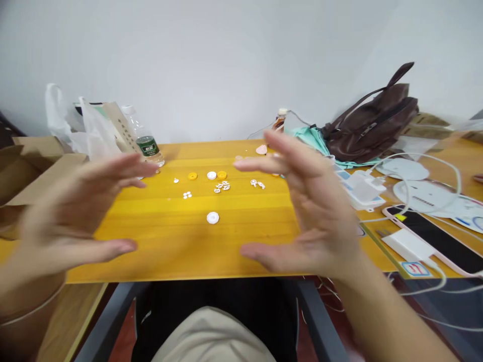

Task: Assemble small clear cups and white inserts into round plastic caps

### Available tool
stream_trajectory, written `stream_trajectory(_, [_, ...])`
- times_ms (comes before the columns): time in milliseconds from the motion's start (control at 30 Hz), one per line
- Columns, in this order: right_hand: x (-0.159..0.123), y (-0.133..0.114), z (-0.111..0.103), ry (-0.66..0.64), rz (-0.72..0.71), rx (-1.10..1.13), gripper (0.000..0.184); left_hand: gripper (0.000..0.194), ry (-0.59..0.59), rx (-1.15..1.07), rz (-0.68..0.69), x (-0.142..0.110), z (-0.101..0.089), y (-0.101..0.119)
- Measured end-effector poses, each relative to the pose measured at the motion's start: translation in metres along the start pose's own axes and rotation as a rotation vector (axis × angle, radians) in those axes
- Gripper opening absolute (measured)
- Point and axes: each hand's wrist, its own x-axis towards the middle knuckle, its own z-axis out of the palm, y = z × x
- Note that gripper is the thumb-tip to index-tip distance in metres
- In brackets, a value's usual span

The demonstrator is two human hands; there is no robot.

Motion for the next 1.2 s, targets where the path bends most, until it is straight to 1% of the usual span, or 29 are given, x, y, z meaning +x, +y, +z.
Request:
stream_trajectory(33, [-0.003,0.008,0.005,-0.005,-0.014,0.020,0.082,0.080,-0.023,-0.056,-0.042,0.019,0.018,-0.005])
stream_trajectory(67, [-0.007,0.019,0.012,-0.031,-0.005,0.028,0.083,0.078,-0.076,-0.081,-0.070,0.030,0.035,-0.014])
stream_trajectory(100, [-0.013,0.031,0.020,-0.078,0.031,0.017,0.082,0.076,-0.121,-0.087,-0.122,0.033,0.049,-0.025])
stream_trajectory(167, [-0.028,0.060,0.037,-0.209,0.171,-0.049,0.080,0.072,-0.214,-0.082,-0.237,0.023,0.073,-0.052])
stream_trajectory(233, [-0.043,0.088,0.051,-0.302,0.275,-0.096,0.076,0.069,-0.286,-0.088,-0.319,0.005,0.091,-0.078])
stream_trajectory(267, [-0.049,0.099,0.057,-0.344,0.317,-0.112,0.075,0.069,-0.328,-0.091,-0.343,-0.004,0.099,-0.088])
stream_trajectory(300, [-0.053,0.108,0.061,-0.390,0.346,-0.122,0.075,0.070,-0.338,-0.089,-0.350,-0.010,0.106,-0.097])
stream_trajectory(367, [-0.057,0.118,0.065,-0.457,0.353,-0.145,0.073,0.069,-0.363,-0.051,-0.335,-0.017,0.116,-0.107])
stream_trajectory(467, [-0.057,0.119,0.066,-0.495,0.327,-0.180,0.071,0.070,-0.379,-0.016,-0.320,-0.016,0.121,-0.110])
stream_trajectory(700, [-0.057,0.117,0.066,-0.510,0.336,-0.221,0.069,0.070,-0.384,-0.004,-0.359,-0.013,0.116,-0.104])
stream_trajectory(833, [-0.057,0.118,0.067,-0.516,0.327,-0.247,0.064,0.068,-0.390,-0.022,-0.368,-0.011,0.117,-0.107])
stream_trajectory(900, [-0.054,0.119,0.070,-0.523,0.311,-0.244,0.060,0.066,-0.373,-0.033,-0.370,-0.007,0.120,-0.111])
stream_trajectory(1000, [-0.043,0.123,0.082,-0.560,0.260,-0.197,0.053,0.054,-0.324,-0.082,-0.346,0.002,0.126,-0.115])
stream_trajectory(1100, [-0.033,0.128,0.096,-0.595,0.213,-0.151,0.051,0.038,-0.277,-0.173,-0.269,0.012,0.132,-0.118])
stream_trajectory(1200, [-0.027,0.132,0.104,-0.606,0.196,-0.110,0.047,0.029,-0.247,-0.223,-0.216,0.017,0.134,-0.118])
